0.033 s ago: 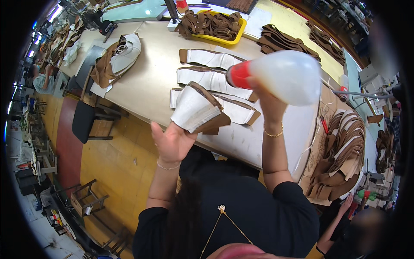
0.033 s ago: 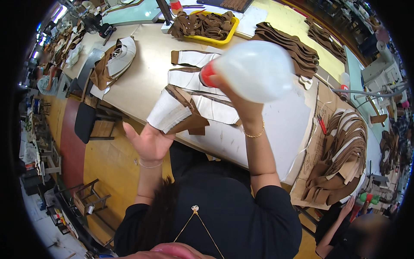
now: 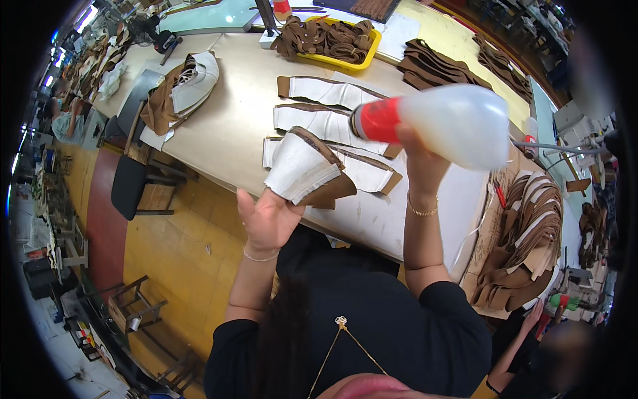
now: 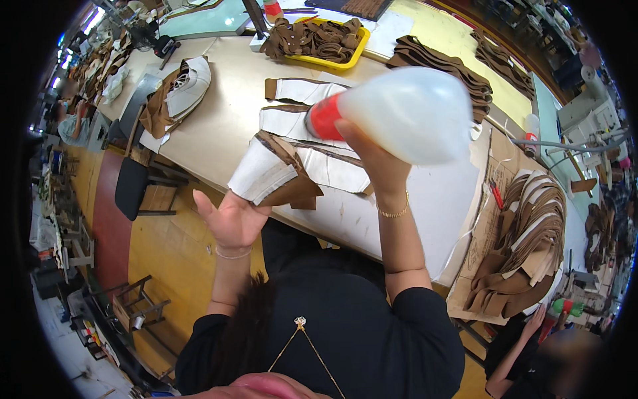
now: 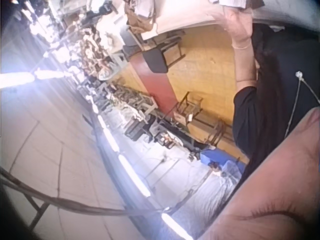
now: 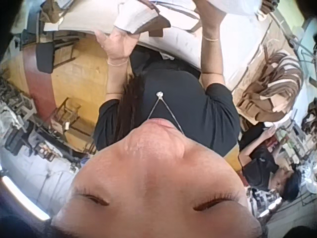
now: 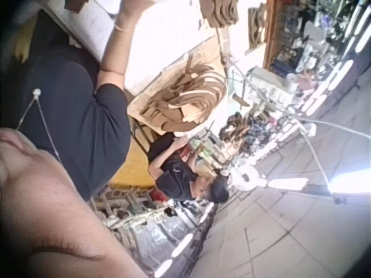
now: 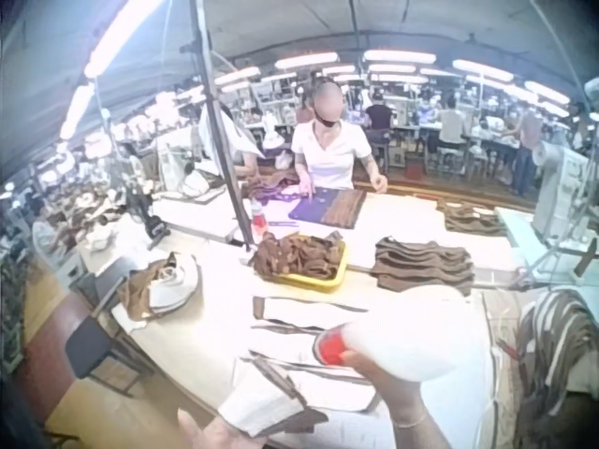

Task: The person repeatedly applies glue from a squeeze bottle to the edges of white fabric pieces with brown trim. They handle each piece one at a time, coating the edges, then place the piece back on the table. The process continues across multiple pieces without visible assembly.

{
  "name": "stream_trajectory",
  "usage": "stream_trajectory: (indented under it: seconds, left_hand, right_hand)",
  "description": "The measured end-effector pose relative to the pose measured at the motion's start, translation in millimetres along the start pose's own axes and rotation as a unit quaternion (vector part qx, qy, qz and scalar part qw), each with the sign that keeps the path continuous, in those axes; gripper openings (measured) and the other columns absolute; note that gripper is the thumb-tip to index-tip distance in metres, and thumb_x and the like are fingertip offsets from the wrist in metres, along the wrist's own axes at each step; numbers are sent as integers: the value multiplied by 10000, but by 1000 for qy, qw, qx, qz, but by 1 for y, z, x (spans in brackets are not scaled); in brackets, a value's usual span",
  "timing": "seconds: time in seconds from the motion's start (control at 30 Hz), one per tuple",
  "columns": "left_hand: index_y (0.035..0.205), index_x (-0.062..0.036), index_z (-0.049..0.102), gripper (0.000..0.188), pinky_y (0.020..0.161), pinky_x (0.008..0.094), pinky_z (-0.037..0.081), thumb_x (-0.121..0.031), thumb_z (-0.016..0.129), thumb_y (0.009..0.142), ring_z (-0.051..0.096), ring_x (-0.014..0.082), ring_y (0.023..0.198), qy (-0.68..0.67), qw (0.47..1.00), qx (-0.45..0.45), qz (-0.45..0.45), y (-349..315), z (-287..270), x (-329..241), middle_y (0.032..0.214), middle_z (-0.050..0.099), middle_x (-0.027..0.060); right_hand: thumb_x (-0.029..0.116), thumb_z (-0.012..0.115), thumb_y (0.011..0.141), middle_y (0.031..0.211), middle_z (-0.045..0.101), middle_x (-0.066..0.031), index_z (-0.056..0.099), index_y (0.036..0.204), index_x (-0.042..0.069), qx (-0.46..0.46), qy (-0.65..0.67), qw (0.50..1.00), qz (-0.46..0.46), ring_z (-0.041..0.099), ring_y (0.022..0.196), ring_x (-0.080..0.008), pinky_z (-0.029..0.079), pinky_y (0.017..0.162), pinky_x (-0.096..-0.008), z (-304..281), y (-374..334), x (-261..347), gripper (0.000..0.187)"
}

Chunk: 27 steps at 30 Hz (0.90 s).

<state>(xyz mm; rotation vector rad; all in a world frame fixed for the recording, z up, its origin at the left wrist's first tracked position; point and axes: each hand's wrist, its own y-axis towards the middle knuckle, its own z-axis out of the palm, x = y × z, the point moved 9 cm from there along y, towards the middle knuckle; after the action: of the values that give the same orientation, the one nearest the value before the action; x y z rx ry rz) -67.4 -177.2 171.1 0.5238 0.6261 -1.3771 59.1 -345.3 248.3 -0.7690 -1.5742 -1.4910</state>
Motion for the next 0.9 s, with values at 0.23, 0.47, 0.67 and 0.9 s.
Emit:
stream_trajectory:
  seconds: [0.23,0.47,0.67,0.9]
  left_hand:
    - [1340,35,238,1077,1034,389,230,-772,434,654,290,262,1271,155,985,42,57,0,-4,6,1359,324,149]
    - [1283,25,347,1048,995,365,280,-555,773,522,370,270,1203,382,910,92,136,-3,-2,4,1285,401,150]
    - [1257,14,390,1008,974,380,321,-517,795,502,427,310,1155,528,802,168,224,-11,28,-9,1247,442,155]
    - [1253,1,395,980,994,387,300,-513,786,516,404,323,1182,593,722,185,304,-19,35,-13,1272,418,159]
  right_hand:
    - [261,780,647,961,629,-21,634,975,105,149,-68,976,-144,585,873,-153,469,793,-330,26,1,8,391]
    - [258,757,683,942,638,-28,644,952,90,204,-6,972,-116,588,873,-153,477,752,-312,21,3,1,337]
    - [261,762,677,946,641,-35,632,986,72,187,187,964,-17,594,879,-186,460,811,-318,18,8,3,385]
    - [261,796,622,1037,603,-56,566,1088,68,191,68,979,-10,572,930,-175,462,834,-326,20,6,8,554]
